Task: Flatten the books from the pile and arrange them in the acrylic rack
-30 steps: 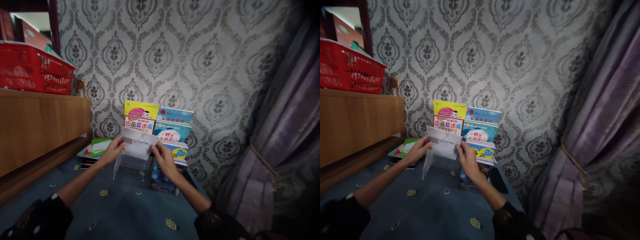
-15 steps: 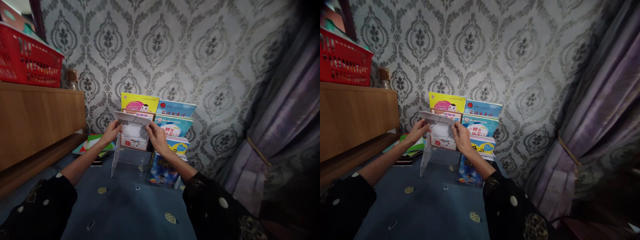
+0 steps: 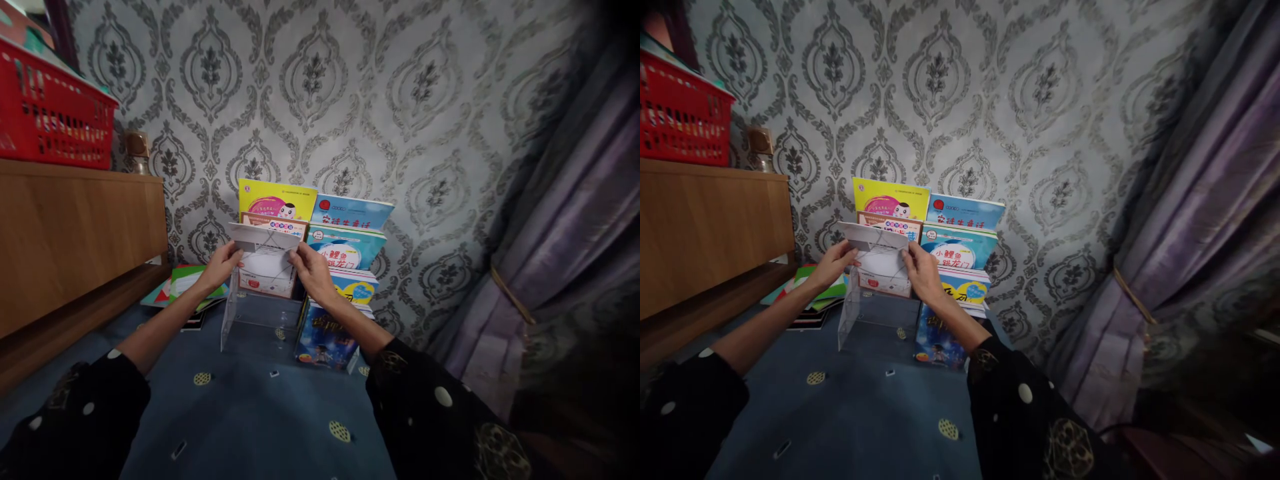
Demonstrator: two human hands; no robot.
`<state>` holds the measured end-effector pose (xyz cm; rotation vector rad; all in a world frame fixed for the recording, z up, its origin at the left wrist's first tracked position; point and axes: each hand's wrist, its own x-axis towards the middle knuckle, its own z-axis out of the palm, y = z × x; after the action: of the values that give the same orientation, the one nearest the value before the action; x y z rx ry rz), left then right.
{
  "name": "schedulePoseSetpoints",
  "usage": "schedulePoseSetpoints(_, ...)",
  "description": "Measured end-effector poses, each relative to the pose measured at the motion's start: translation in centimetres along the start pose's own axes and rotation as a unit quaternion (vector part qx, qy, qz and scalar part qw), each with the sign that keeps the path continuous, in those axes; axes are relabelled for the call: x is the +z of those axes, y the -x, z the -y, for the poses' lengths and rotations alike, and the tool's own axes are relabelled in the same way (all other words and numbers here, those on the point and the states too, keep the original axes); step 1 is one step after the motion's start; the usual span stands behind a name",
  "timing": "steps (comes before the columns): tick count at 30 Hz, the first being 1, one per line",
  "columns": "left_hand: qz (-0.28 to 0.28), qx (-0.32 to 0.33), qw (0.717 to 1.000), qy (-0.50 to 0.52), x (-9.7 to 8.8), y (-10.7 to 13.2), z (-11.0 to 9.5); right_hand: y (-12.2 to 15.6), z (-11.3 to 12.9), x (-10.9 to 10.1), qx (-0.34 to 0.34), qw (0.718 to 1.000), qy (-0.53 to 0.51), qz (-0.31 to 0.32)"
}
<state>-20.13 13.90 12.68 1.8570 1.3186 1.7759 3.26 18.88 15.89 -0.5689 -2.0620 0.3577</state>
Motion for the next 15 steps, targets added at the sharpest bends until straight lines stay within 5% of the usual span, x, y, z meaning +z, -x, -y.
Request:
schedulePoseSetpoints(10, -0.129, 0.03, 0.97, -0.204, 0.5, 0.2, 0.9, -0.3, 1.2, -0.8, 0.039, 0.974, 0.22, 0.046)
schedulePoseSetpoints(15, -0.101, 0.005, 0.976, -0.193, 0.4, -0.1, 1.2, -1.1, 2.0, -1.3, 0.075, 0.952, 0.286, 0.081)
